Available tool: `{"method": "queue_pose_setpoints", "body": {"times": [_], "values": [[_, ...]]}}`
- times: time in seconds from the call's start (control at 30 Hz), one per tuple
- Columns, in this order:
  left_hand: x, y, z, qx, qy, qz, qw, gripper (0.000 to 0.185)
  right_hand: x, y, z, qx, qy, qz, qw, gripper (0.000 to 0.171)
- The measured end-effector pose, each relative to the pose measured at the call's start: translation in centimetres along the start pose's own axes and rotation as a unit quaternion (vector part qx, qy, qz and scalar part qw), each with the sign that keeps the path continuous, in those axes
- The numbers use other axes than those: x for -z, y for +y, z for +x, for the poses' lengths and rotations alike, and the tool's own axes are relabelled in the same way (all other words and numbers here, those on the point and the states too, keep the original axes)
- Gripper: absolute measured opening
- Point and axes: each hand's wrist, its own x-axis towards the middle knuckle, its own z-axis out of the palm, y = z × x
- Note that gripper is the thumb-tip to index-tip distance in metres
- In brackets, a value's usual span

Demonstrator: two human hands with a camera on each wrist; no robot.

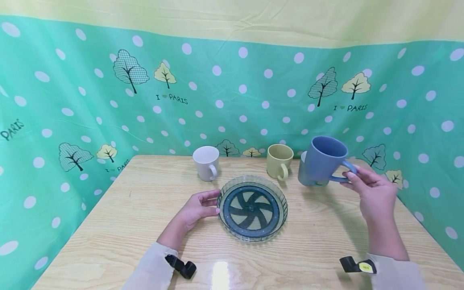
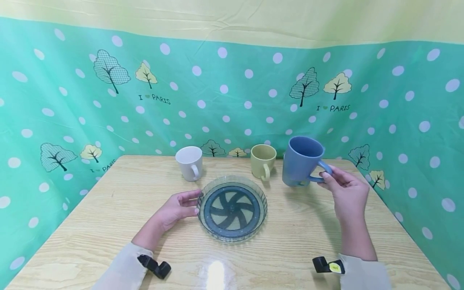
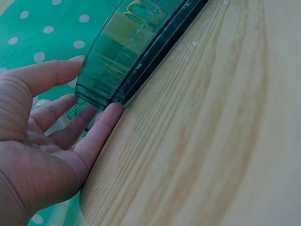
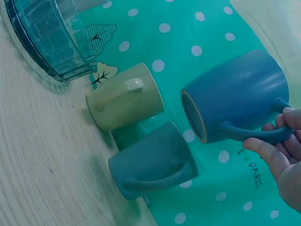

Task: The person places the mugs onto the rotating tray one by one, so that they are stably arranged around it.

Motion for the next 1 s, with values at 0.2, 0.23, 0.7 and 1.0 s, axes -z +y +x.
{"method": "queue_pose_setpoints", "body": {"times": [0.2, 0.23, 0.7, 1.0], "values": [[0.0, 0.0, -0.1, 0.000, -0.001, 0.001, 1.0000, 0.072, -0.4, 0.2, -0.3, 0.007, -0.003, -0.011, 1.000, 0.030], [0.0, 0.0, -0.1, 0.000, 0.000, 0.001, 1.0000, 0.072, -0.5, 0.2, -0.3, 0.009, -0.003, -0.014, 1.000, 0.030], [0.1, -0.2, 0.0, -0.001, 0.004, 0.000, 1.0000, 0.071, -1.7, 0.1, -1.0, 0.004, -0.021, -0.027, 0.999, 0.029], [0.1, -0.2, 0.2, 0.001, 0.002, 0.000, 1.0000, 0.072, -2.6, 0.2, -1.6, 0.003, -0.038, -0.049, 0.998, 0.027]]}}
